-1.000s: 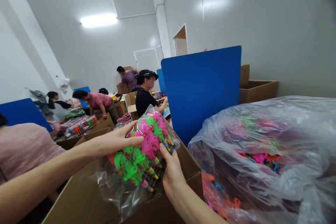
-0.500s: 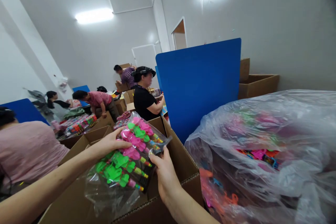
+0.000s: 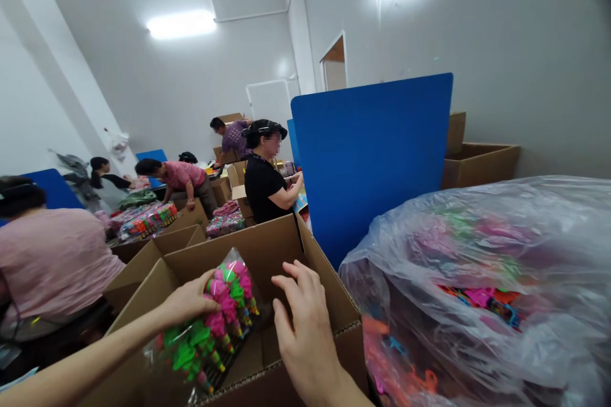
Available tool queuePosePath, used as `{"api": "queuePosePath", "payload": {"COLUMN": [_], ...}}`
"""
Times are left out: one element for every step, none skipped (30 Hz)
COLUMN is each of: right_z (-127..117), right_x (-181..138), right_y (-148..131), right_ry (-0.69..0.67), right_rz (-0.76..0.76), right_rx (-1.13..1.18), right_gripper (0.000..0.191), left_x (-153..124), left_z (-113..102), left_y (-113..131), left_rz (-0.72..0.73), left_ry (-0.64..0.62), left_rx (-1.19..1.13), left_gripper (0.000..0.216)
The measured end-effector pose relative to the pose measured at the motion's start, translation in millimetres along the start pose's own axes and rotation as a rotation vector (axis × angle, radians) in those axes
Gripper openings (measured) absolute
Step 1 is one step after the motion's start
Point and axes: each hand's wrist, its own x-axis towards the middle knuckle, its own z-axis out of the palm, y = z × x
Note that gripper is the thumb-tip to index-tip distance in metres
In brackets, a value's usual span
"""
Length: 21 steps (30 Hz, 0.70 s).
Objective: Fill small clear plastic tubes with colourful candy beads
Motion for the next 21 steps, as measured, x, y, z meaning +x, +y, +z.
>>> {"api": "queuePosePath", "payload": {"right_z": [0.4,1.2,2.2,3.2,4.2,5.1,6.0,6.8,7.5,8.1,8.5,8.5,8.2,7.6,6.8,5.9,5.1,4.3,3.7,3.2,2.9], "right_x": [0.0,-0.1,-0.4,-0.7,-1.0,-1.3,-1.4,-1.6,-1.8,-2.1,-2.8,-3.8,-5.3,-7.1,-9.4,-11.9,-14.6,-17.4,-20.2,-22.9,-25.2], "right_y": [3.1,5.8,8.0,9.7,11.1,12.4,13.6,14.7,15.8,16.6,16.9,16.6,15.8,14.6,13.3,12.2,11.6,11.5,11.9,12.8,13.9], "right_ry": [-0.02,-0.045,-0.068,-0.089,-0.106,-0.119,-0.129,-0.14,-0.151,-0.162,-0.172,-0.185,-0.205,-0.234,-0.274,-0.325,-0.381,-0.433,-0.469,-0.489,-0.492], "right_rz": [-0.007,-0.009,-0.009,-0.01,-0.011,-0.013,-0.013,-0.014,-0.019,-0.029,-0.039,-0.05,-0.059,-0.067,-0.072,-0.077,-0.083,-0.09,-0.097,-0.102,-0.104], "right_rx": [-0.038,-0.065,-0.082,-0.092,-0.099,-0.106,-0.115,-0.126,-0.139,-0.155,-0.173,-0.197,-0.23,-0.267,-0.306,-0.338,-0.357,-0.359,-0.346,-0.326,-0.301], "right_gripper": [0.033,0.031,0.028,0.026,0.024,0.022,0.021,0.02,0.019,0.019,0.019,0.02,0.021,0.022,0.024,0.024,0.024,0.025,0.026,0.027,0.028], "left_x": [2.6,4.9,7.2,9.3,11.3,13.4,15.5,17.5,19.4,20.9,21.8,22.0,21.6,20.8,20.1,19.7,19.8,20.4,21.2,22.0,22.8], "left_z": [8.3,16.2,23.8,31.2,38.3,45.3,52.0,58.4,64.5,69.9,74.5,78.3,81.3,83.5,85.3,87.1,89.2,91.9,95.3,99.4,104.2], "left_y": [-5.5,-10.8,-16.0,-21.1,-26.4,-31.8,-37.5,-43.3,-49.0,-54.4,-59.1,-63.2,-66.7,-69.8,-72.9,-76.2,-79.9,-84.1,-88.6,-93.0,-97.2], "left_rz": [-0.008,-0.019,-0.034,-0.049,-0.064,-0.082,-0.099,-0.114,-0.126,-0.136,-0.144,-0.149,-0.154,-0.165,-0.178,-0.194,-0.224,-0.252,-0.274,-0.298,-0.324], "left_ry": [-0.017,-0.033,-0.048,-0.064,-0.083,-0.103,-0.124,-0.144,-0.161,-0.173,-0.179,-0.181,-0.181,-0.18,-0.18,-0.181,-0.189,-0.202,-0.214,-0.225,-0.232], "left_rx": [0.019,0.039,0.061,0.082,0.1,0.117,0.131,0.145,0.16,0.176,0.191,0.201,0.208,0.208,0.208,0.212,0.219,0.225,0.228,0.233,0.239], "left_gripper": [0.086,0.086,0.086,0.087,0.088,0.09,0.091,0.092,0.093,0.092,0.091,0.09,0.089,0.087,0.087,0.088,0.089,0.09,0.09,0.09,0.089]}}
